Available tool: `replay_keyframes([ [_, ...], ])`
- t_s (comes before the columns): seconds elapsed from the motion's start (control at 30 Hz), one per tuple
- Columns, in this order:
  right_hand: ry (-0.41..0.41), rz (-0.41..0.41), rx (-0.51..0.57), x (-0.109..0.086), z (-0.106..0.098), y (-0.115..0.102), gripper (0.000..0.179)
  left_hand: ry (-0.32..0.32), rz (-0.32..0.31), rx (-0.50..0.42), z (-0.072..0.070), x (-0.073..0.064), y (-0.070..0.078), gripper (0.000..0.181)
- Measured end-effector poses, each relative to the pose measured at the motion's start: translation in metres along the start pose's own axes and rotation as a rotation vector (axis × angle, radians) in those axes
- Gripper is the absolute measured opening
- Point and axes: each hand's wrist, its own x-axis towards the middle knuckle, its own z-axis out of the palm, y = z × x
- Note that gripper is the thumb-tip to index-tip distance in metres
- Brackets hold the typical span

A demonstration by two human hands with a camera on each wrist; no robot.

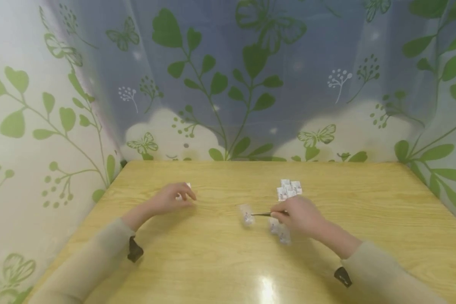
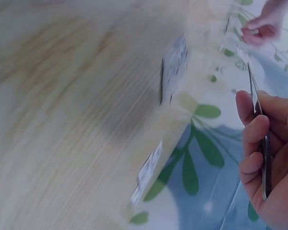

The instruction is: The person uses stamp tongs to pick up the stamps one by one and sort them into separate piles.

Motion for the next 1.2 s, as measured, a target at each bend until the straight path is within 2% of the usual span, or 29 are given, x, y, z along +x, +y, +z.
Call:
replay_keyframes([
  [0.2, -0.005, 0.087, -0.016, -0.025, -0.016, 0.013, 0.023, 0.036, -0.154, -0.006, -0.015, -0.010, -0.028, 0.015],
  [0.27, 0.008, 0.102, -0.018, -0.035, -0.020, 0.018, 0.023, 0.045, -0.211, -0.003, -0.017, -0.011, -0.034, 0.014],
  [0.4, 0.030, 0.135, -0.008, -0.054, -0.027, 0.026, 0.021, 0.048, -0.285, -0.022, -0.021, -0.012, -0.043, 0.015],
  [0.57, 0.041, 0.175, -0.014, -0.075, -0.030, 0.037, 0.016, 0.019, -0.302, -0.061, -0.021, -0.012, -0.051, 0.017],
  [0.8, 0.051, 0.172, -0.035, -0.095, -0.031, 0.049, 0.013, -0.023, -0.315, -0.094, -0.021, -0.018, -0.055, 0.013],
  [0.9, 0.025, 0.166, -0.026, -0.098, -0.028, 0.051, 0.018, -0.028, -0.312, -0.087, -0.021, -0.018, -0.056, 0.012],
  [1.07, -0.047, 0.172, 0.032, -0.097, -0.022, 0.051, 0.014, -0.043, -0.311, -0.058, -0.020, -0.016, -0.056, 0.010],
  [1.17, -0.062, 0.198, 0.044, -0.095, -0.018, 0.049, 0.020, -0.050, -0.318, -0.057, -0.019, -0.016, -0.056, 0.010],
  [1.2, -0.056, 0.200, 0.039, -0.093, -0.016, 0.049, 0.016, -0.052, -0.321, -0.062, -0.019, -0.016, -0.056, 0.010],
])
